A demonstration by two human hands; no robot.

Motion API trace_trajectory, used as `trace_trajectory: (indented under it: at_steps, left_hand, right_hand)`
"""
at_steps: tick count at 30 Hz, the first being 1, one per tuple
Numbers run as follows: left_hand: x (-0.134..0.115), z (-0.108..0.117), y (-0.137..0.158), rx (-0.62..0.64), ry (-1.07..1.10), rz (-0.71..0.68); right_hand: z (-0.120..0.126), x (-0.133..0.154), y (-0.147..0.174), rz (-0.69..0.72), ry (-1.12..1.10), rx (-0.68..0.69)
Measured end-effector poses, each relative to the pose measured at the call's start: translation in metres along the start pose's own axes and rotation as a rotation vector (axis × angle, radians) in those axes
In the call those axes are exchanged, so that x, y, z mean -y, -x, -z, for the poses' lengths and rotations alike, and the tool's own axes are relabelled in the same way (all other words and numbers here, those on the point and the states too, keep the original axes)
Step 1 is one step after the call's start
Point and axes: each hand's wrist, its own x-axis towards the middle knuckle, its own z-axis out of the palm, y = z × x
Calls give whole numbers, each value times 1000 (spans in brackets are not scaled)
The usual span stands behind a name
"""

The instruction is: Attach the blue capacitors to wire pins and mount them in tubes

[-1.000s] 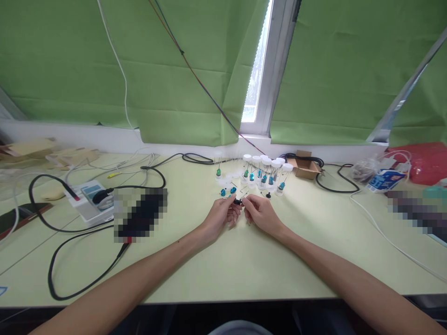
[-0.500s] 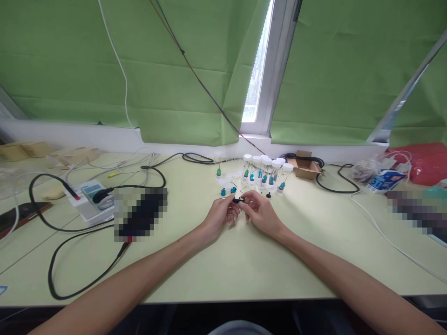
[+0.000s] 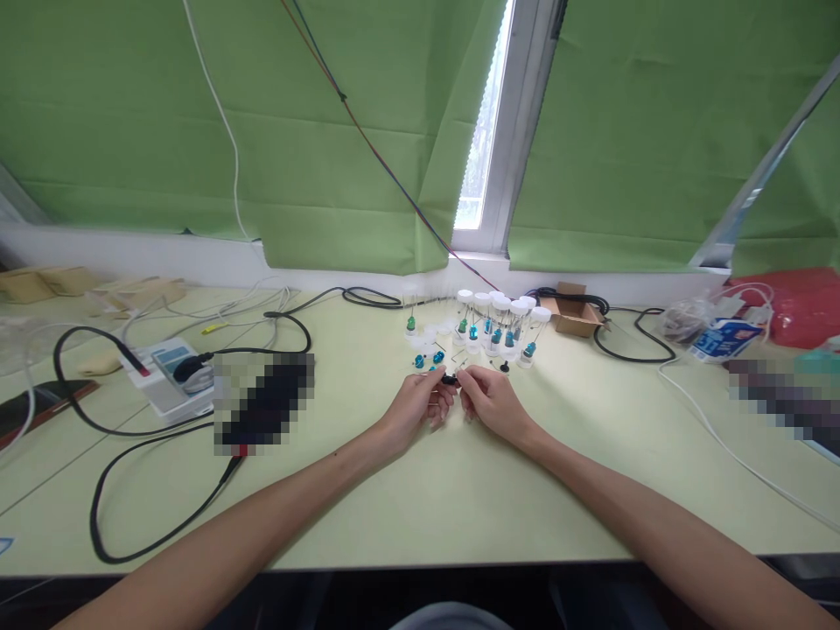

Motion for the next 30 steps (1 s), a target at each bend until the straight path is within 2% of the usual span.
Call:
trace_trajectory:
  at_steps: [14,22,30]
  left_hand:
    - [-1,-1,0,5,-21,17]
    - [-1,0,-1,-54,51,32]
    - [1,2,-1,-40,48,20]
  right_hand:
    - [-1,2,-2,-32,89,-37]
    - [-1,-1,0,-12,-48,-31]
    - [-1,0,0,3,-40,1]
